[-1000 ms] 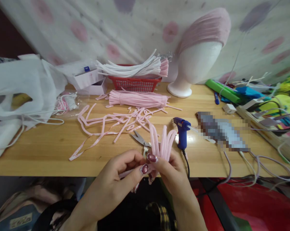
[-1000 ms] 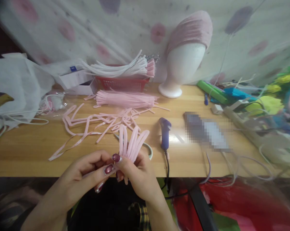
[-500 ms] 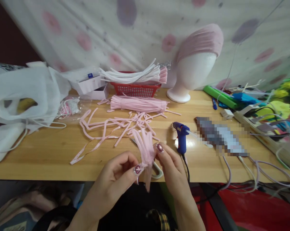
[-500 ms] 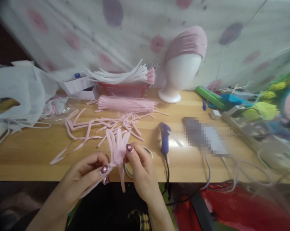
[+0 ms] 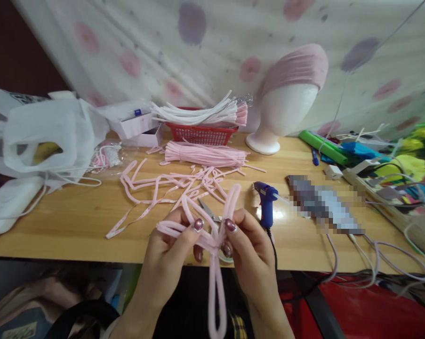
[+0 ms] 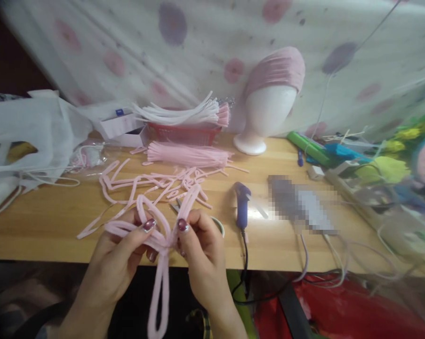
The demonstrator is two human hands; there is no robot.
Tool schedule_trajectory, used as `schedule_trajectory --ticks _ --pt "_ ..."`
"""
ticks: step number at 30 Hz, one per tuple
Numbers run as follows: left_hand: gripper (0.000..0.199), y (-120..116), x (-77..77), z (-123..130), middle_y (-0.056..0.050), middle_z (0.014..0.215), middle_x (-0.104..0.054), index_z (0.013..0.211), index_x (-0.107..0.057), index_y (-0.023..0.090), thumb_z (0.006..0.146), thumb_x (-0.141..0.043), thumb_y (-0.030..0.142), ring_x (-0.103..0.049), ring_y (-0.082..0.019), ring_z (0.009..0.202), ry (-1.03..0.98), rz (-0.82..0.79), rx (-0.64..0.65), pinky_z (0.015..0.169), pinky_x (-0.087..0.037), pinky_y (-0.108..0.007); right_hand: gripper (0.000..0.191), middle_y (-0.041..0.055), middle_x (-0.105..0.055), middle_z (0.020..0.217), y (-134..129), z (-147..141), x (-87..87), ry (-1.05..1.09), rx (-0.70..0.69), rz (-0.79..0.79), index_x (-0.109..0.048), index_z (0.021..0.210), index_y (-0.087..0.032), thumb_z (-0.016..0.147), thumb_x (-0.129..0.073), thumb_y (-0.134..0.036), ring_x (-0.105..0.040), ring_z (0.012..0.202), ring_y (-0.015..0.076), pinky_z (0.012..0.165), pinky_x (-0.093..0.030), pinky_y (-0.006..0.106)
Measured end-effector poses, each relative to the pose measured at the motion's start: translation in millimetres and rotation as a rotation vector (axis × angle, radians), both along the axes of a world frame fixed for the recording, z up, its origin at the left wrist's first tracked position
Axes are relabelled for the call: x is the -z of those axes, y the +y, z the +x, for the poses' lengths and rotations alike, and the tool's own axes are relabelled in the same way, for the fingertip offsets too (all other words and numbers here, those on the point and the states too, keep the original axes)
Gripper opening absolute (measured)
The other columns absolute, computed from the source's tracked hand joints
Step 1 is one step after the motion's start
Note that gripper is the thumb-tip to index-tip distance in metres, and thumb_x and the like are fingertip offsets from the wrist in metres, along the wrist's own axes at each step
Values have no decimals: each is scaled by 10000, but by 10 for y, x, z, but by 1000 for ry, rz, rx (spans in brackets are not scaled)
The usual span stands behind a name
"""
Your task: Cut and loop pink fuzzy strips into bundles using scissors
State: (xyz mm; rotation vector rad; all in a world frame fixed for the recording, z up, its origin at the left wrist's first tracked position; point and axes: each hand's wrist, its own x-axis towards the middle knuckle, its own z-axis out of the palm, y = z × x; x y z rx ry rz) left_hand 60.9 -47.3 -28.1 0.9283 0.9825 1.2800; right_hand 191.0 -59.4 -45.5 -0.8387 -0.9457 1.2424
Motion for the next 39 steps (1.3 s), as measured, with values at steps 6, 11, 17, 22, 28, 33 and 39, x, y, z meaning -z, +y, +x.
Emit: schedule_trajectory --ticks 6,11,17,22,28,33,39 --pt "119 -9 -76 52 29 652 -653 745 -680 201 790 -783 241 -593 -128 580 -77 -3 38 573 -504 -225 255 -57 -510 648 26 -20 -90 -23 -1 75 -634 777 -221 981 -687 -365 -391 555 102 536 -380 198" --pt "115 30 -37 87 25 684 -659 787 -712 186 820 -788 266 -629 -138 659 -149 -14 66 627 -539 -217 316 -62 -499 622 20 -24 -148 -61 -21 52 -601 729 -205 943 -730 -399 -357 530 90 509 -357 199" --pt "166 36 -26 92 50 694 -655 775 -704 198 777 -847 284 -593 -89 584 -170 -46 -55 568 -522 -160 328 -77 -484 556 68 -39 -52 -23 51 -37 -586 741 -215 926 -730 -445 -336 454 83 431 -287 193" --pt "145 -15 -55 -21 23 657 -667 679 -739 221 727 -876 225 -585 -127 551 137 141 -232 541 -513 -221 306 -32 -535 651 73 237 15 -426 59 -6 -633 834 -226 1025 -534 -444 -510 579 144 547 -414 246" --pt "390 -114 85 -166 5 936 -725 945 -836 369 808 -738 18 -687 -184 857 530 686 -520 788 -542 -280 233 125 -667 1063 25 548 349 -1281 -9 83 -655 1068 -198 929 -471 -162 -648 964 324 832 -506 490" --pt "410 -125 182 -158 2 995 -701 991 -816 361 813 -730 3 -693 -174 895 620 718 -513 834 -542 -281 293 145 -676 1069 52 560 374 -1400 -62 67 -600 1160 -160 875 -536 -145 -676 957 343 809 -543 490" --pt "290 -85 239 -193 -6 966 -700 948 -748 269 780 -762 33 -690 -173 899 616 781 -572 855 -541 -270 189 119 -685 908 110 513 407 -1547 34 86 -644 985 -163 806 -585 -162 -687 843 335 716 -523 429"
